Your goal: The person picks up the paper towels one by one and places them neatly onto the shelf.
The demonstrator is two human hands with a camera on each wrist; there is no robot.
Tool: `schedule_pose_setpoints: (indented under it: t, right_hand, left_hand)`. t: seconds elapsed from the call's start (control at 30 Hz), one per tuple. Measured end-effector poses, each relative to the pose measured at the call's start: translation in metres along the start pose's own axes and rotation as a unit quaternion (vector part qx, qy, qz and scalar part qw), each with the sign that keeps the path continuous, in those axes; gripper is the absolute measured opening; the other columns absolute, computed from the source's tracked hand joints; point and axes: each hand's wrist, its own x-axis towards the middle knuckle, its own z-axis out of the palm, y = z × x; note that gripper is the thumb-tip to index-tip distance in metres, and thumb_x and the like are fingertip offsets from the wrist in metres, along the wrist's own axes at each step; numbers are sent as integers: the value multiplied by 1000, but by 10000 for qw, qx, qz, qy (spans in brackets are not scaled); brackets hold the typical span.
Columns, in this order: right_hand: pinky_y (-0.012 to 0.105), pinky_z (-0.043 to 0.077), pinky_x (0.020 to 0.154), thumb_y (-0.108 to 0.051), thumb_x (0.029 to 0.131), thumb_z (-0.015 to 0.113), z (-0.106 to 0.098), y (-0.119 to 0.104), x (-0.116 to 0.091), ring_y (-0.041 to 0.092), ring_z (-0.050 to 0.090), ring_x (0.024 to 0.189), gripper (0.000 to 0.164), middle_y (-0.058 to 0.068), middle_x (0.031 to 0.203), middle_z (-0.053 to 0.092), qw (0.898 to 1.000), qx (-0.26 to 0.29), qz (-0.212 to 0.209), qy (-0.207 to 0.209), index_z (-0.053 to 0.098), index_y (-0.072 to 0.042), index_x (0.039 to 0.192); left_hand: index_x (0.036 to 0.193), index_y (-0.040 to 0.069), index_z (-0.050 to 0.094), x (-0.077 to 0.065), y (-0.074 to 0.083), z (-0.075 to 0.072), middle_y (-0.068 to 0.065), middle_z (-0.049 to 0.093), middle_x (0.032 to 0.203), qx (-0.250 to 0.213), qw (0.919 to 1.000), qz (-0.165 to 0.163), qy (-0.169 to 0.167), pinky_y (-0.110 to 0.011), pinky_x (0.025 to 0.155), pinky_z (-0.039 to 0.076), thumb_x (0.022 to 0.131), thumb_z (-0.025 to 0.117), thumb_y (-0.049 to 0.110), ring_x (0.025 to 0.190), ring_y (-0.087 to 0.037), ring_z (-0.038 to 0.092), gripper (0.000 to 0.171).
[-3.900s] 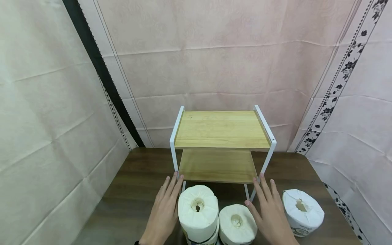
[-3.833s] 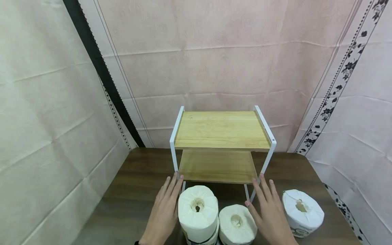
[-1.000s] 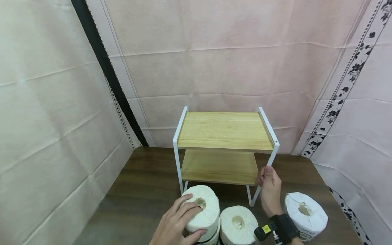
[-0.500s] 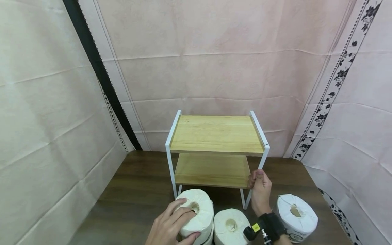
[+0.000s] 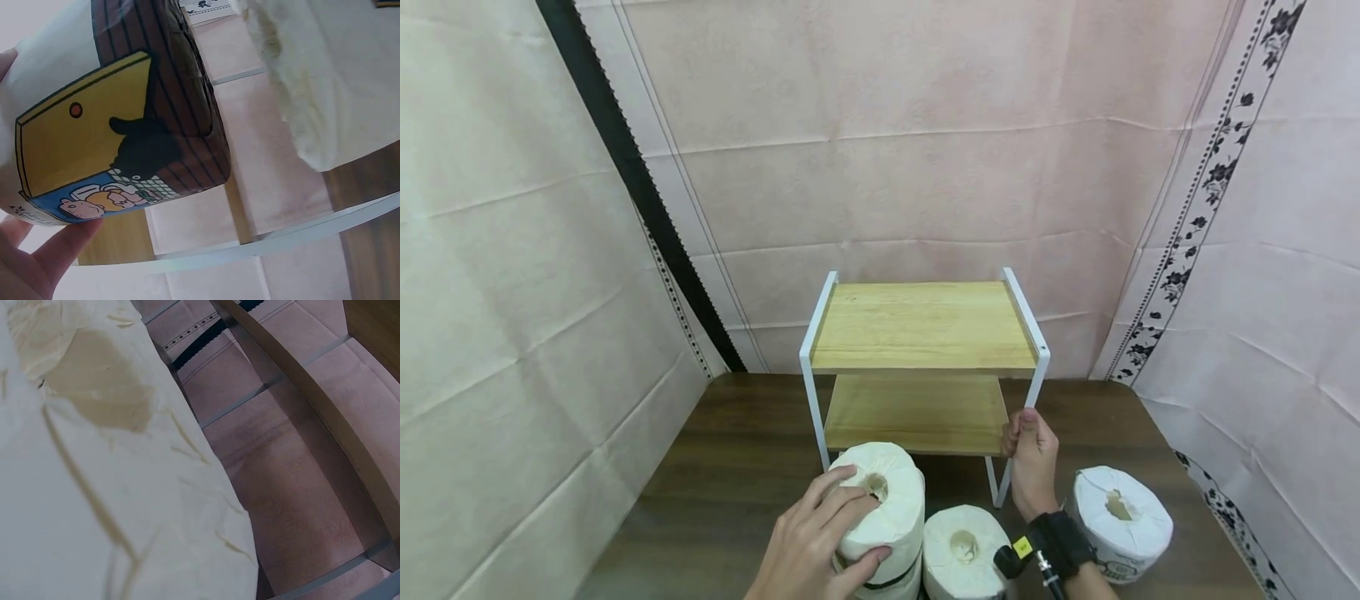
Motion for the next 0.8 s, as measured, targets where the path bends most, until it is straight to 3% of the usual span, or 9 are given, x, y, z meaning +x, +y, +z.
schedule_pose_setpoints:
  t: [0.13,0.43,0.63,0.8]
  right_hand:
    - [34,26,49,-30,105,35,1,-1,2,21,30,53,43,7,64,34,9999,-19,24,-102,41,4,81]
    - [34,25,50,-32,104,38,-2,0,-3,20,30,54,45,5,65,35,9995,30,159,266,43,7,83]
    - [38,24,52,-31,105,38,-1,1,-4,20,31,54,42,6,66,35,9999,20,100,41,42,6,84]
    - [36,27,51,-29,105,37,-1,-1,-1,20,33,54,42,6,65,36,10000,1,10,59,42,7,83]
  left_hand:
    - [110,18,67,7,1,-5,7,64,112,-21,10000,-74,-56,-37,79,54,77,76,45,119,-23,55,43]
    - [111,18,68,30,0,-12,5,64,112,-277,9996,87,-22,-35,82,53,79,76,41,119,-24,56,40]
    - [107,17,69,43,-4,-20,6,65,109,-300,9993,153,178,-34,77,55,78,76,40,116,-24,58,38]
    - [109,17,68,59,-6,-23,5,65,109,-282,9992,185,213,-35,81,54,80,74,41,118,-23,57,38]
